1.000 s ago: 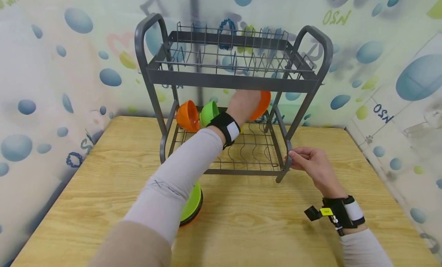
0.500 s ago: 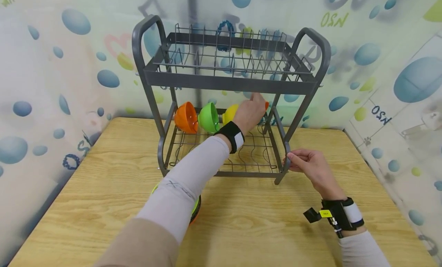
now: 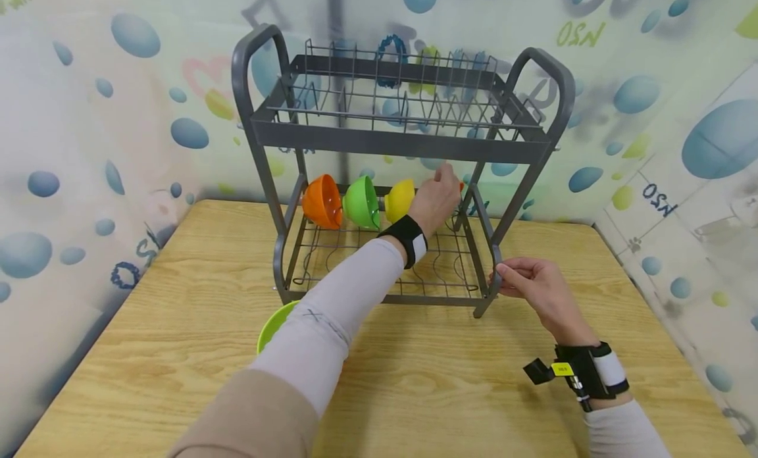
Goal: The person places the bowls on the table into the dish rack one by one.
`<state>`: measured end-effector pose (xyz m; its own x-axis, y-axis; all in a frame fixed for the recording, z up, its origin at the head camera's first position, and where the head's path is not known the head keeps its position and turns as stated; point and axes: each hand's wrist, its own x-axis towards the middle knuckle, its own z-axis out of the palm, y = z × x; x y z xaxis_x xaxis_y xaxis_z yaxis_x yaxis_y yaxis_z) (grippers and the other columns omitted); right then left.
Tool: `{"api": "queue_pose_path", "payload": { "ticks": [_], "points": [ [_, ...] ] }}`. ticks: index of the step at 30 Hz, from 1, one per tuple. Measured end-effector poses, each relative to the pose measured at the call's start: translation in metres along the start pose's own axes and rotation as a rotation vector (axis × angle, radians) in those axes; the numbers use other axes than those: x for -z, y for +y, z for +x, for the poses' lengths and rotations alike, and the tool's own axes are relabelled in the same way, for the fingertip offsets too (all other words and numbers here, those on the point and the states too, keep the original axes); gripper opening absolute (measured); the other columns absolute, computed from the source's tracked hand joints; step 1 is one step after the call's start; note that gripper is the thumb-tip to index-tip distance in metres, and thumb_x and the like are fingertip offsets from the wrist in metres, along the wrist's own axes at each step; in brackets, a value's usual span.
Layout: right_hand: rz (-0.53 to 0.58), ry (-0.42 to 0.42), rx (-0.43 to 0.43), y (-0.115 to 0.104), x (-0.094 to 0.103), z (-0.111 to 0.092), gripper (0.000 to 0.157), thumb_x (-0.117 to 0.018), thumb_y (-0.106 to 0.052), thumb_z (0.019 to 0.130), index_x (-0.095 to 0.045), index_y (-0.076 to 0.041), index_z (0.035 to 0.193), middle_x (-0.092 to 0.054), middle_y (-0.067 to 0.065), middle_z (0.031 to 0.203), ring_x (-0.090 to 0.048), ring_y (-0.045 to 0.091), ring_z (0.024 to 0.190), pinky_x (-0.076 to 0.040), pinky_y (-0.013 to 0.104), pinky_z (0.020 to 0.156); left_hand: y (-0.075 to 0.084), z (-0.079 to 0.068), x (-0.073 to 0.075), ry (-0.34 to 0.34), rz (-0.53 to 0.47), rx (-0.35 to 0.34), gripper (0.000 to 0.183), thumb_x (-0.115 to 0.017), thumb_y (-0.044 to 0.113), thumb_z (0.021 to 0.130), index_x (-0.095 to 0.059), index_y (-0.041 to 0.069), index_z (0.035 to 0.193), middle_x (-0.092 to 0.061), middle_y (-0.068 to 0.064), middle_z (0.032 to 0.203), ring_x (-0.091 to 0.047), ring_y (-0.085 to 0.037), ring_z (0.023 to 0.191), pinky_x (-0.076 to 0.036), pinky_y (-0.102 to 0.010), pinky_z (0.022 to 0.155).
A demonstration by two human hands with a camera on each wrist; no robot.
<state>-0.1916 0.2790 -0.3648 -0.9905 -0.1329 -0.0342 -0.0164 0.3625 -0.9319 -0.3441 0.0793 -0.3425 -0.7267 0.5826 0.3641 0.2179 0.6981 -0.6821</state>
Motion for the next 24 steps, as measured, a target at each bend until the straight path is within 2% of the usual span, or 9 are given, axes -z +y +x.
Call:
{"api": "queue_pose_path", "payload": {
  "ticks": [4,10,13,17,20,22,24],
  "points": [
    [-0.003,0.0,-0.002,0.0,0.0,-0.001,0.046,-0.06,-0.032,0.099,-0.061,0.009,0.12,-0.075,-0.005,0.093,-0.073,0.007,0.088,-0.06,0.025,0.08,0.005,0.001,0.001,0.004,0.031,0.008,0.027,-0.031,-0.004,0.102,-0.055,0.009,0.103,-0.033,-0.004,0.091,-0.035,-0.014,0.079,-0.015,-0.023,0.05],
    [-0.005,0.001,-0.003,0.001,-0.001,-0.001,0.046,-0.059,-0.032,0.099,-0.061,0.009,0.119,-0.076,-0.004,0.094,-0.073,0.007,0.088,-0.06,0.025,0.081,0.013,0.0,0.004,0.036,0.088,-0.034,0.04,-0.029,-0.01,0.1,-0.063,0.006,0.114,-0.053,-0.005,0.103,-0.051,-0.012,0.09,-0.017,-0.022,0.044],
    [-0.003,0.0,-0.001,0.001,-0.001,-0.001,0.046,-0.059,-0.032,0.099,-0.061,0.009,0.119,-0.076,-0.004,0.094,-0.073,0.007,0.088,-0.06,0.024,0.08,0.015,-0.001,0.006,0.031,0.082,-0.032,0.042,-0.028,-0.011,0.098,-0.063,0.003,0.118,-0.055,-0.007,0.106,-0.054,-0.013,0.092,-0.021,-0.02,0.044],
    [0.0,0.005,0.002,0.001,0.0,-0.002,0.045,-0.06,-0.031,0.099,-0.061,0.01,0.118,-0.076,-0.006,0.092,-0.073,0.007,0.087,-0.06,0.023,0.079,0.019,-0.001,0.006,0.03,0.01,0.004,0.038,-0.031,-0.008,0.1,-0.064,0.002,0.116,-0.053,-0.007,0.103,-0.054,-0.014,0.092,-0.026,-0.017,0.046],
    [-0.003,0.005,0.002,0.0,0.0,-0.001,0.046,-0.06,-0.032,0.099,-0.061,0.01,0.118,-0.076,-0.005,0.092,-0.073,0.007,0.087,-0.06,0.024,0.08,0.021,0.0,0.006,0.03,-0.078,0.036,0.035,-0.032,-0.004,0.103,-0.066,0.004,0.11,-0.048,-0.008,0.098,-0.048,-0.013,0.083,-0.025,-0.017,0.046],
    [-0.007,0.006,0.001,0.0,0.0,-0.001,0.046,-0.06,-0.032,0.099,-0.061,0.009,0.119,-0.076,-0.006,0.092,-0.073,0.007,0.087,-0.06,0.024,0.08,0.021,0.0,0.008,0.01,-0.158,0.062,0.035,-0.034,0.001,0.105,-0.068,0.007,0.105,-0.045,-0.007,0.096,-0.042,-0.012,0.076,-0.027,-0.015,0.045],
    [-0.004,0.006,0.001,-0.001,0.0,-0.001,0.046,-0.059,-0.032,0.099,-0.061,0.01,0.119,-0.076,-0.006,0.092,-0.073,0.007,0.087,-0.06,0.024,0.08,0.019,0.0,0.009,-0.034,-0.225,0.075,0.034,-0.036,0.005,0.106,-0.07,0.009,0.103,-0.044,-0.006,0.094,-0.038,-0.012,0.075,-0.035,-0.012,0.047]
  ]
}}
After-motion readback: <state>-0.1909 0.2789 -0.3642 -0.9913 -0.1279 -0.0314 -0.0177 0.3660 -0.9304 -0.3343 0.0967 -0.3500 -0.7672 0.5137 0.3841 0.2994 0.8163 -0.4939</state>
